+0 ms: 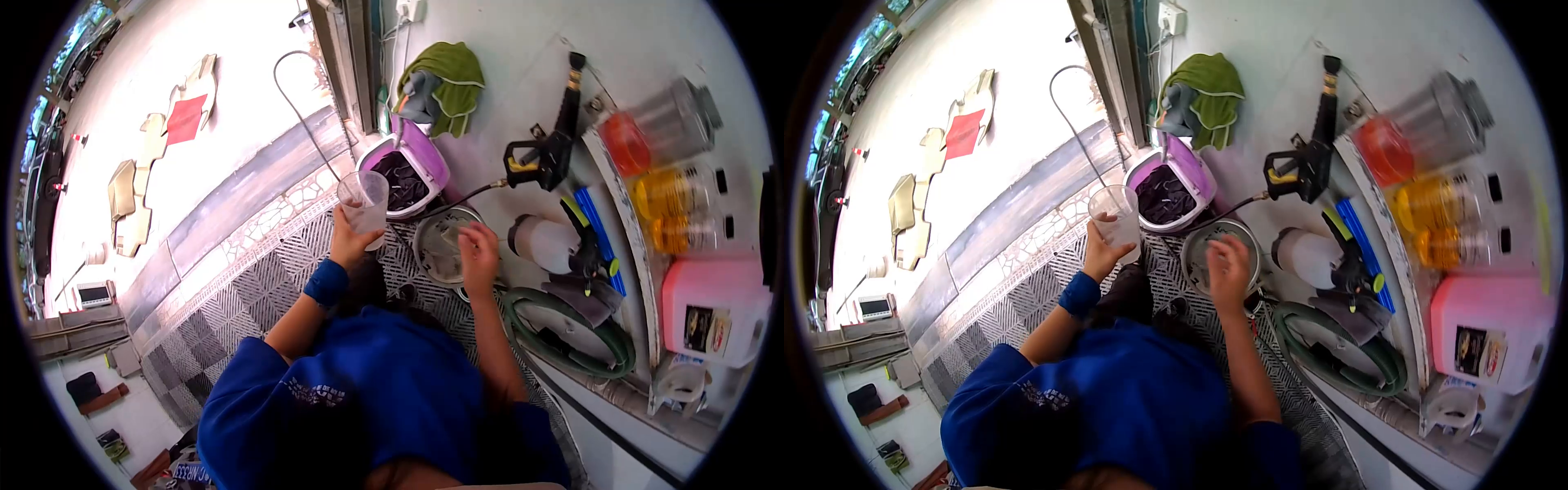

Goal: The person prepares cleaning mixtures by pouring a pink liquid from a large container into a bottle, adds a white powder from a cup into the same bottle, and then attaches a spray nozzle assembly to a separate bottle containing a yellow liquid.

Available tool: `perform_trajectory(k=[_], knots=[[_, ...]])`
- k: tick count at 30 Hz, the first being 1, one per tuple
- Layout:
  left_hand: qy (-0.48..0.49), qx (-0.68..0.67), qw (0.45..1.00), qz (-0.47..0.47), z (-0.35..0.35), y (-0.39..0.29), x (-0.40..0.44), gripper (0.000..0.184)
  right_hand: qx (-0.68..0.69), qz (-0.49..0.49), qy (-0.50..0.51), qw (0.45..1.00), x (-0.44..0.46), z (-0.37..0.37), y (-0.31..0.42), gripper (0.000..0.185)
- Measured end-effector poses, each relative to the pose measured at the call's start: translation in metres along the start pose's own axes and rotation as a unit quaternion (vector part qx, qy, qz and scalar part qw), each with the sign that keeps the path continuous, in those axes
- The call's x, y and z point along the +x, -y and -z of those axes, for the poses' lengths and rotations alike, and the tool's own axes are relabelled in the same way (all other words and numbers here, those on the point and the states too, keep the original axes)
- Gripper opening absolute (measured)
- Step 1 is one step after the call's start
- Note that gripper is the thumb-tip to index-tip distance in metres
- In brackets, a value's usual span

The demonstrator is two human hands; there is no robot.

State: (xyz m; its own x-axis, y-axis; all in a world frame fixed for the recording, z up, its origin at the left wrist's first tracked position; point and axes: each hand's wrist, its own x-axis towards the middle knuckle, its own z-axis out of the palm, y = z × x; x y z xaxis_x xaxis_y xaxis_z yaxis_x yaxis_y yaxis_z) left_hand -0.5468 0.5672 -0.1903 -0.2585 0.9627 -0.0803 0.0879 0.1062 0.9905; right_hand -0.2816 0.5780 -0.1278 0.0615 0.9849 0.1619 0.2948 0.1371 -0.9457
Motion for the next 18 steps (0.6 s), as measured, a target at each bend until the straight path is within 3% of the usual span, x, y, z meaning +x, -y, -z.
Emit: perform_trajectory(k=[2, 6, 8, 10, 11, 13, 18], knots=[[-0.018, -0.006, 1.000, 0.022, 0.019, 0.015, 0.011, 0.086, -0.028, 0.047, 0.067, 0.996, 0.046, -0.038, 0.012, 0.018], [-0.058, -0.001, 0.998, 0.038, 0.052, 0.038, 0.046, 0.083, -0.108, 0.119, 0.017, 0.987, 0.175, -0.117, 0.018, 0.031], [-0.053, 0.155, 0.986, -0.038, 0.067, 0.054, 0.060, 0.088, -0.134, 0.090, -0.031, 0.986, 0.234, -0.151, 0.016, 0.045], [-0.052, 0.207, 0.977, -0.017, 0.079, 0.052, 0.074, 0.090, -0.187, 0.125, -0.073, 0.972, 0.282, -0.179, -0.007, 0.054], [-0.044, 0.217, 0.975, -0.005, 0.083, 0.053, 0.083, 0.089, -0.192, 0.119, -0.061, 0.972, 0.288, -0.191, -0.003, 0.054], [-0.035, 0.214, 0.976, 0.011, 0.091, 0.061, 0.101, 0.092, -0.280, 0.019, -0.129, 0.951, 0.308, -0.209, 0.006, 0.056], [-0.014, 0.194, 0.979, 0.063, 0.105, 0.087, 0.134, 0.096, -0.300, 0.057, -0.154, 0.940, 0.312, -0.213, -0.012, 0.053]])
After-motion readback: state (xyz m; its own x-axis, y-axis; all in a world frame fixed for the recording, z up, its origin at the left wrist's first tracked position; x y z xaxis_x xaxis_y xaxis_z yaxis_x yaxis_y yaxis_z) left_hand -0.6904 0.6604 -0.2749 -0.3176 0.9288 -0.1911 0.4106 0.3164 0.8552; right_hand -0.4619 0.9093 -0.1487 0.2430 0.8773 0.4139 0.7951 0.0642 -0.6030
